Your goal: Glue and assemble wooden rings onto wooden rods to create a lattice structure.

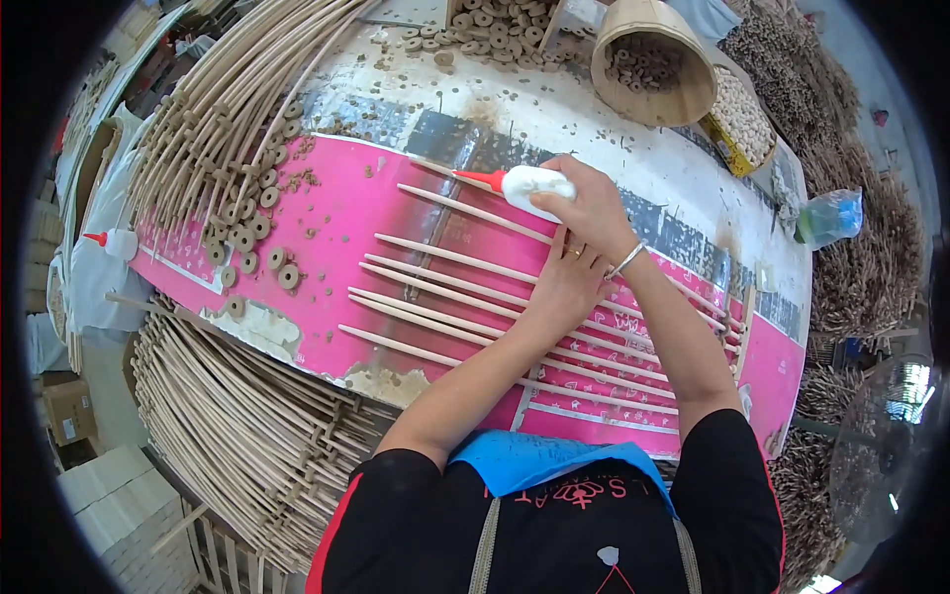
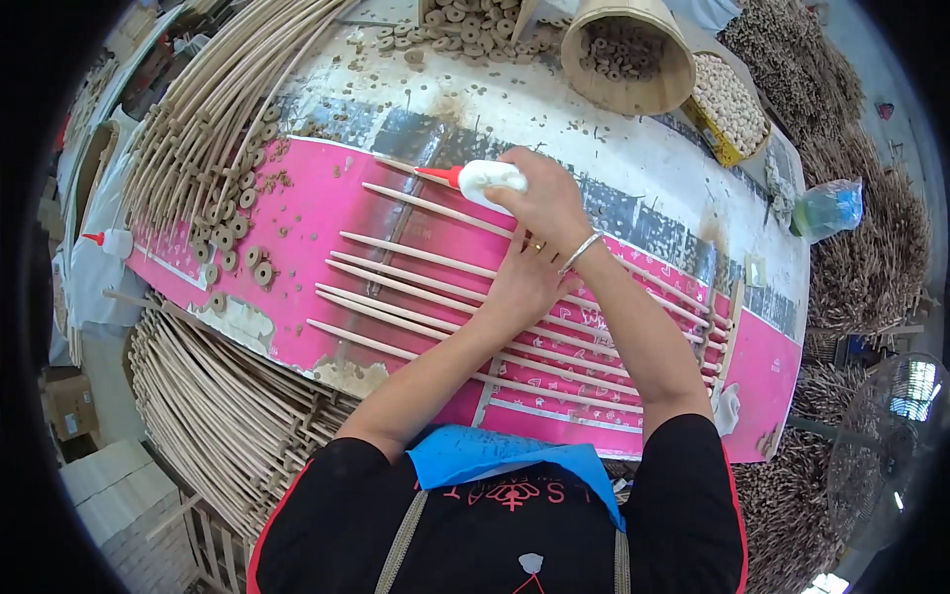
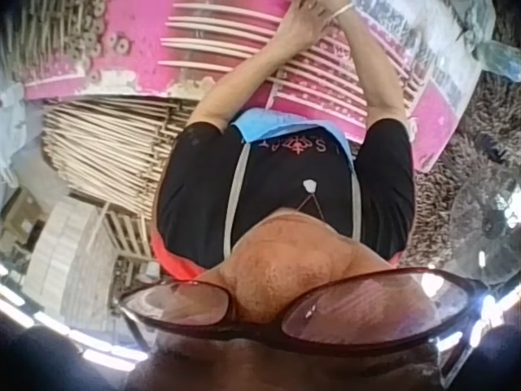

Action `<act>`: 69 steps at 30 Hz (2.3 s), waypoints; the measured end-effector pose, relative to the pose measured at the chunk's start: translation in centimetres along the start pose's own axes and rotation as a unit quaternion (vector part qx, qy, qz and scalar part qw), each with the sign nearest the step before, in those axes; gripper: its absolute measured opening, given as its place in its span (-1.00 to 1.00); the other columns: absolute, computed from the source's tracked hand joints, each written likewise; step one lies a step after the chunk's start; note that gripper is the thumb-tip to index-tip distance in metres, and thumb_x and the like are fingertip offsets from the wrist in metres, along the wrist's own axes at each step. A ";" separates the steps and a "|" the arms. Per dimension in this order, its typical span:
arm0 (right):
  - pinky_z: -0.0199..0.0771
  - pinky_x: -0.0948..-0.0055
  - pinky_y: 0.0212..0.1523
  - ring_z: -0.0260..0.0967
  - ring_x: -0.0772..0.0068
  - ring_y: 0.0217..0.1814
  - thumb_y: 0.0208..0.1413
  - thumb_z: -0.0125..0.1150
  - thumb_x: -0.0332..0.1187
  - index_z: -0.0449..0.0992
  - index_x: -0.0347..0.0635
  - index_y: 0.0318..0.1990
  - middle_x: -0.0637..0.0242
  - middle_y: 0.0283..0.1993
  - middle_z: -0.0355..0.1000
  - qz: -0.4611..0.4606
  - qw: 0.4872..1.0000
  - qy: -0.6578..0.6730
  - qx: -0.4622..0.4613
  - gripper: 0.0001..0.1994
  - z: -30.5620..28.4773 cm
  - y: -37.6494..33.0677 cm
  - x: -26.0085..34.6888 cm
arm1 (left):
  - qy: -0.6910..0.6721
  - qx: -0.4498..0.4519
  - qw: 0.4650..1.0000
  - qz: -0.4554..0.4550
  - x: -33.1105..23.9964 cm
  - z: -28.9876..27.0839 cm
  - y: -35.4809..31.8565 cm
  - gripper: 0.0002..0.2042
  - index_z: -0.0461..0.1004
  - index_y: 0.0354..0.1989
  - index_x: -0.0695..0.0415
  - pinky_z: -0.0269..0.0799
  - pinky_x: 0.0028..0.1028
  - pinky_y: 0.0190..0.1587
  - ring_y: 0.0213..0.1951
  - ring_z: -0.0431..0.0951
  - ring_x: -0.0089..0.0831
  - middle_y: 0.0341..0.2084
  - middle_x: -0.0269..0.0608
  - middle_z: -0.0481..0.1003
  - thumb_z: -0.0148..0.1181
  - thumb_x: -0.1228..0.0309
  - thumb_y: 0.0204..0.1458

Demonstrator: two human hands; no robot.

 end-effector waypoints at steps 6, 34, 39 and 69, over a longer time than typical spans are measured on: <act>0.50 0.33 -0.13 0.55 0.26 -0.20 0.01 0.42 -0.17 0.54 -0.15 -0.02 0.15 -0.22 0.59 -0.004 1.000 -0.003 0.000 -0.59 -0.3 -0.5 -0.2 | -0.022 -0.005 1.000 -0.005 0.3 0.3 -0.1 -0.44 0.35 0.29 0.15 -0.26 0.05 0.50 0.41 0.17 -0.10 0.23 -0.02 0.39 0.13 0.07 0.20; 0.50 0.37 -0.17 0.56 0.29 -0.21 -0.02 0.43 -0.22 0.55 -0.13 -0.04 0.20 -0.24 0.57 -0.032 0.998 0.016 0.043 -0.61 0.2 -3.1 2.4 | -0.092 -0.011 0.995 -0.037 0.9 1.2 -0.3 -0.59 0.44 0.15 0.18 0.07 -0.05 0.35 0.27 0.33 -0.08 0.10 -0.01 0.49 0.09 0.21 0.21; 0.49 0.37 -0.15 0.55 0.29 -0.16 -0.02 0.43 -0.22 0.56 -0.11 -0.02 0.22 -0.20 0.57 -0.083 0.993 0.049 0.068 -0.60 1.7 -4.0 4.6 | -0.235 -0.036 0.969 -0.075 2.2 2.0 -0.8 -0.44 0.33 0.29 0.13 -0.04 0.01 0.43 0.38 0.20 -0.03 0.31 0.03 0.30 0.03 0.03 0.22; 0.49 0.38 -0.11 0.54 0.34 -0.14 -0.03 0.45 -0.22 0.56 -0.17 -0.01 0.23 -0.16 0.56 -0.121 0.988 0.045 0.090 -0.58 3.4 -5.6 6.2 | -0.116 -0.045 0.991 -0.040 1.8 1.6 -0.7 -0.38 0.28 0.34 0.10 -0.12 0.06 0.45 0.43 0.13 -0.04 0.37 0.02 0.22 -0.03 -0.04 0.22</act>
Point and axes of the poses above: each hand's wrist, its own y-axis towards the middle knuckle, its own z-axis out of the palm, x = y × z, the point moved 9 cm from there along y, towards the middle knuckle
